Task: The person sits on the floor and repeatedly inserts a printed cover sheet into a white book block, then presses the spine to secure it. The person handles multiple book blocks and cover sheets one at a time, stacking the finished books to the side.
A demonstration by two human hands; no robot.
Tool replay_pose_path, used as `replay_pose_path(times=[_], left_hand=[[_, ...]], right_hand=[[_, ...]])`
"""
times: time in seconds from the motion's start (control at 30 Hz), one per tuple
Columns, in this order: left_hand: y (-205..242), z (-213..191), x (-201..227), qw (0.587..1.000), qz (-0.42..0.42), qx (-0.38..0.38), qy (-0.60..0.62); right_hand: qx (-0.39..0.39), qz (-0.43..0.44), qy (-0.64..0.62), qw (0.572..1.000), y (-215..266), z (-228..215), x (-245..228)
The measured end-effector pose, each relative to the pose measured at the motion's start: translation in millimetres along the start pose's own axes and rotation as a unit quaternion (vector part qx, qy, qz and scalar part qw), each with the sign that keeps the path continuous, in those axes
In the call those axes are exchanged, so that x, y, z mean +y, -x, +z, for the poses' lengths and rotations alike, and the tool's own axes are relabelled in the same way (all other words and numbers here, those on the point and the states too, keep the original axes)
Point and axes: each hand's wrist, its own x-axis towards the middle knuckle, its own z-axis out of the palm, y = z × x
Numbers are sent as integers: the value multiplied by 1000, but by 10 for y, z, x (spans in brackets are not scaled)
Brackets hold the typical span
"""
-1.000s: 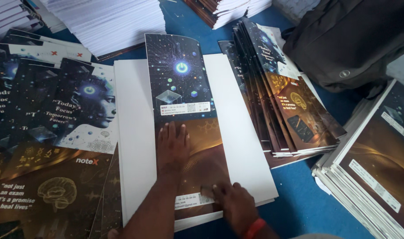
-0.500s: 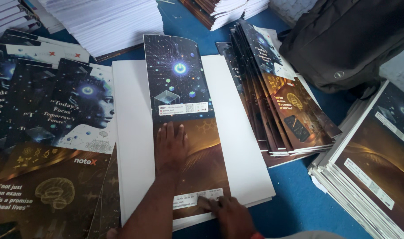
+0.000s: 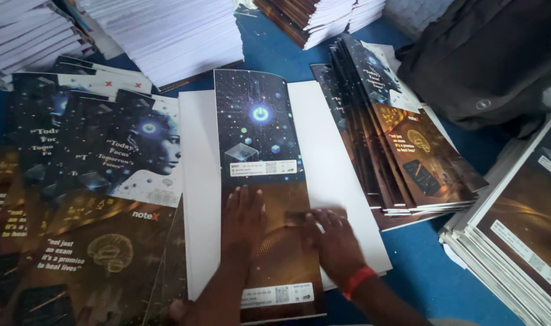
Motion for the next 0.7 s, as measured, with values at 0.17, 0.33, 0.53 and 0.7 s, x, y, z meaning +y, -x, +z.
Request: replay_pose_path(times=[0.17,0.33,0.53,0.7], left_hand=[[62,-58,19,1000,-5,14,13],[39,-138,76,999,-24,-4,32],[17,-178,83,999,-32,-24,36],[-9,-241,80,998,-27,-51,30]], right_hand=[[-187,63,30,980,-94,-1,-206],[-122,69,42,989,-422,54,-22],[105,-39,-22,993,-920,219,585],[-35,34,-32,998,-1034,50,662]])
